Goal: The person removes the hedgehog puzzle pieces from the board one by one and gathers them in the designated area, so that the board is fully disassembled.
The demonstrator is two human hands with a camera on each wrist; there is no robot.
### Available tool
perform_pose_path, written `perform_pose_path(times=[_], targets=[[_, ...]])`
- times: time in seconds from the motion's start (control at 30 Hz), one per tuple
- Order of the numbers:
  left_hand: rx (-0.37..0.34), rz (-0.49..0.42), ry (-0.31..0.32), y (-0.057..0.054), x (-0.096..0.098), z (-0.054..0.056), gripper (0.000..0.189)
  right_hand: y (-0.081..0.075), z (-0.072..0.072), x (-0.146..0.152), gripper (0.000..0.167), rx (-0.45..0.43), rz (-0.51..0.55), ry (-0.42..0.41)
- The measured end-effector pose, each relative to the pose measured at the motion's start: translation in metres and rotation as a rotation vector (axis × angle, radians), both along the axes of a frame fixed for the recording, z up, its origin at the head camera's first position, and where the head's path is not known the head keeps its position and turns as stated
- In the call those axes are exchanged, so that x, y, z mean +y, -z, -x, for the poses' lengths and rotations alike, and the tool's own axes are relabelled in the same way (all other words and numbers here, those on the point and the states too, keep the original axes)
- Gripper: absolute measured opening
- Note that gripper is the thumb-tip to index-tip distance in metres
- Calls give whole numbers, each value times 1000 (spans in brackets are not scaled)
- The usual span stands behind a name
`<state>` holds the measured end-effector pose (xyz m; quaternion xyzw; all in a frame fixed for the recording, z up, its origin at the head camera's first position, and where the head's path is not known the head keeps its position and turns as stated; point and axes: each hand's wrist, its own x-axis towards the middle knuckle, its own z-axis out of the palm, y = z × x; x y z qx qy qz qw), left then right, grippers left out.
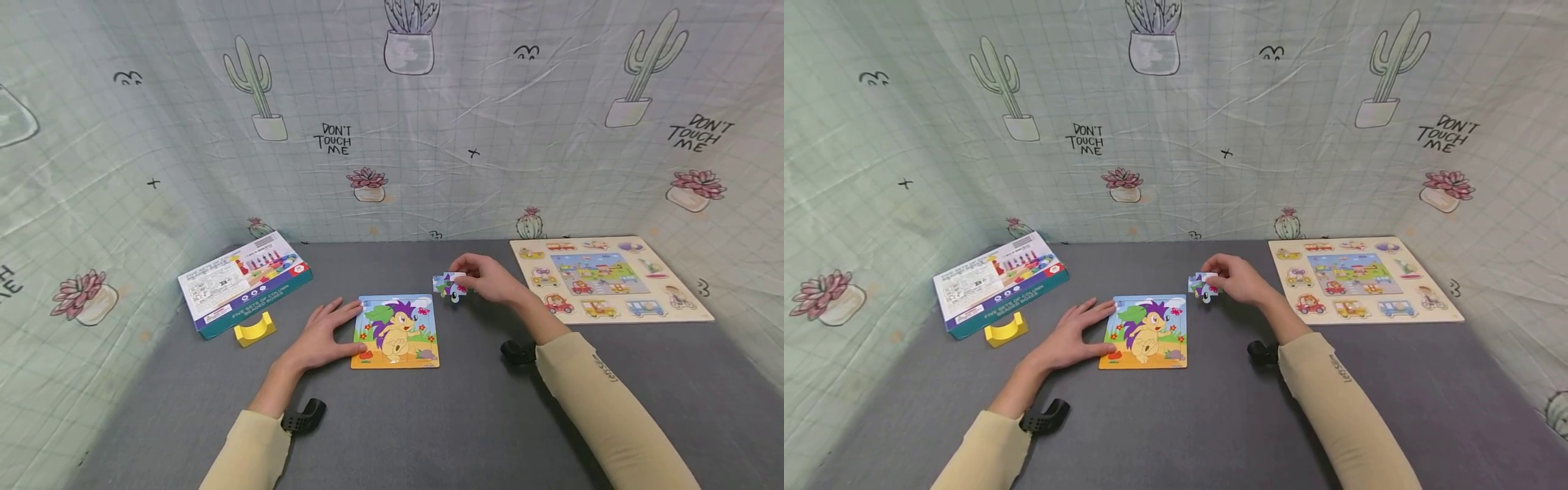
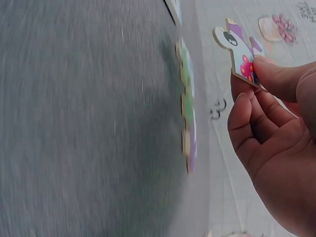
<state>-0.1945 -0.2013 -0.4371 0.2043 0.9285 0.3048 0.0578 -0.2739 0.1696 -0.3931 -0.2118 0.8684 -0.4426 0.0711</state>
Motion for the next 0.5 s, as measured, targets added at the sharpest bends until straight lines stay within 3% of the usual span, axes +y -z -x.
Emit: perform_pose_path(times=[0.5], targets=[[7,2,1,1,0,1,85,3,9,45,19,17,-44,56]])
